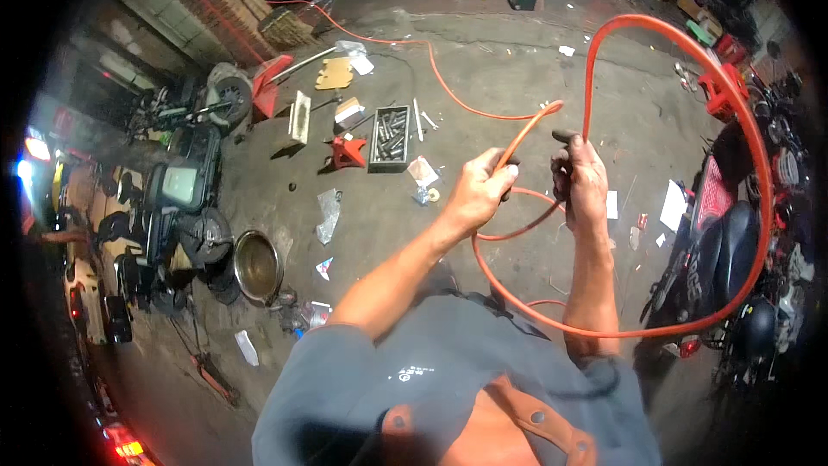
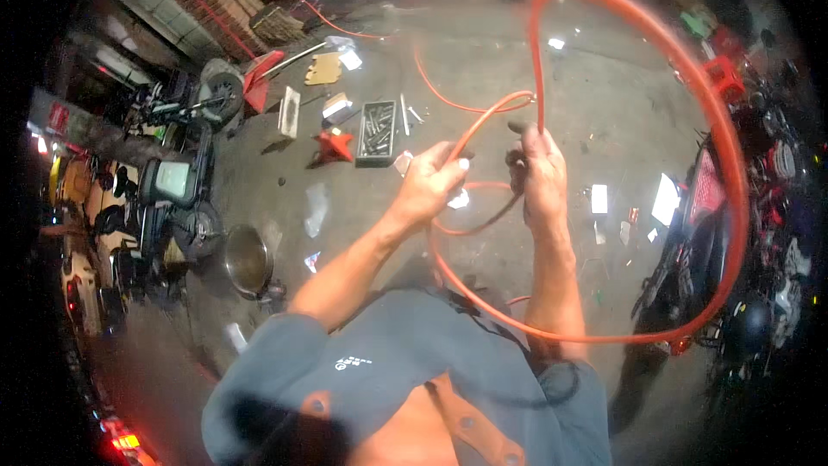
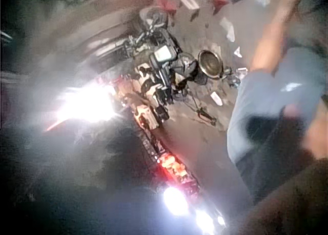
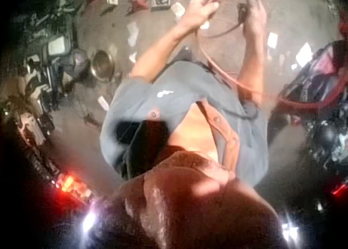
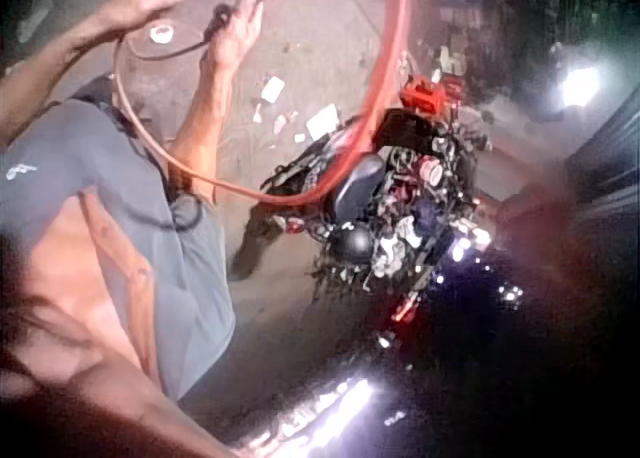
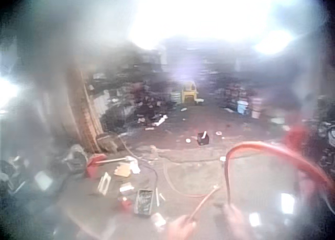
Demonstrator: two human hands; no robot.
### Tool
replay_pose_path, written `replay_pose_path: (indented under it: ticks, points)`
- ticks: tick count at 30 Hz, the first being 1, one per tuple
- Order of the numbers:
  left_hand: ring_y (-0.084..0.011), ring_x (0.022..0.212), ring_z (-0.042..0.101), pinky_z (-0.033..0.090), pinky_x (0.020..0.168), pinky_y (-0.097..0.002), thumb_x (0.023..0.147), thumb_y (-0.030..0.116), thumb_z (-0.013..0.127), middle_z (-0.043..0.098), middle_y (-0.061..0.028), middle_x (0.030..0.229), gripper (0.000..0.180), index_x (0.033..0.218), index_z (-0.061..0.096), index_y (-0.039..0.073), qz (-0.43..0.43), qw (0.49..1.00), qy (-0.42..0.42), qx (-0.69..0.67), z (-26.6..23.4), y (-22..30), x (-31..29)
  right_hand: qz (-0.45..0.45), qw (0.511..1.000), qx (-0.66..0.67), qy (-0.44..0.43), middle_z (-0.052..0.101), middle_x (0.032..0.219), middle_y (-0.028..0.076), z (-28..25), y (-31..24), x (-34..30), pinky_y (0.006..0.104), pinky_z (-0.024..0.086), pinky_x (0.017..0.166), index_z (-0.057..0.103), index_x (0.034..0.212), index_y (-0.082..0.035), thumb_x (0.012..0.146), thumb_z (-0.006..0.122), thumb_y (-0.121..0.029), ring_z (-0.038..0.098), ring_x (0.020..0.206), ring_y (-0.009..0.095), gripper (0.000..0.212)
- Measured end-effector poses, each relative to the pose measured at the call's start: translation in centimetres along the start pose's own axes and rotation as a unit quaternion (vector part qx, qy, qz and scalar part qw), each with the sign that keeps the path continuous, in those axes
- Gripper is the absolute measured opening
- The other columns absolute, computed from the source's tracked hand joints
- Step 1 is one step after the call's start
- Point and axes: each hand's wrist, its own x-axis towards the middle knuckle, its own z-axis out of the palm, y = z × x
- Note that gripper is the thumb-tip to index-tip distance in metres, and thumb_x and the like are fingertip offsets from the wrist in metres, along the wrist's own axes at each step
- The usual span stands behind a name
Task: The person uses a screwdriver on a motorcycle panel and then coils an orange air hose by hand.
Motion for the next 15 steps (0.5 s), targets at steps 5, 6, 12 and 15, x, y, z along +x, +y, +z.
replay_pose_path:
  ticks: [5, 6, 12, 15]
  points:
    - [-0.0078, 0.063, 0.050, 0.041, 0.054, -0.0227, 0.085, 0.010, 0.056, 0.054, -0.0016, 0.072, 0.022, 0.104, 0.054, -0.002, -0.024, 0.999, -0.001, -0.046, -1.4, -1.4, 4.1, 0.087, 0.990, 0.107, 0.002, 0.056, 0.080, 0.003, 1.8, 1.8, 3.4, 0.0230, 0.043, 0.053, 0.053, 0.110, -0.003, 0.093, 0.045, -0.035, 0.054, 0.067, 0.009, 0.037]
    - [-0.0086, 0.070, 0.052, 0.043, 0.060, -0.0228, 0.085, 0.009, 0.056, 0.056, -0.0031, 0.079, 0.026, 0.108, 0.052, -0.001, 0.006, 0.999, 0.014, -0.036, -1.3, -1.3, 4.7, 0.077, 0.990, 0.118, -0.032, 0.057, 0.087, 0.005, 1.6, 2.1, 4.2, 0.0257, 0.047, 0.057, 0.051, 0.113, -0.002, 0.094, 0.044, -0.035, 0.057, 0.074, 0.013, 0.038]
    - [-0.0162, 0.093, 0.057, 0.048, 0.075, -0.0283, 0.081, 0.021, 0.063, 0.059, -0.0103, 0.103, 0.061, 0.131, 0.033, 0.001, 0.027, 0.998, -0.063, 0.001, -1.5, -1.1, 8.3, 0.030, 0.992, 0.112, -0.047, 0.058, 0.098, 0.008, 2.0, 2.0, 9.5, 0.0309, 0.046, 0.074, 0.051, 0.116, 0.000, 0.094, 0.042, -0.039, 0.056, 0.090, 0.017, 0.046]
    - [-0.0113, 0.071, 0.056, 0.048, 0.063, -0.0248, 0.080, 0.011, 0.063, 0.057, -0.0055, 0.083, 0.047, 0.121, 0.042, 0.001, -0.056, 0.990, -0.114, -0.055, -0.1, -1.1, 9.8, -0.010, 0.996, 0.016, -0.085, 0.058, 0.102, 0.009, 1.9, 0.4, 13.0, 0.0338, 0.044, 0.080, 0.050, 0.117, -0.002, 0.093, 0.042, -0.043, 0.054, 0.095, 0.017, 0.048]
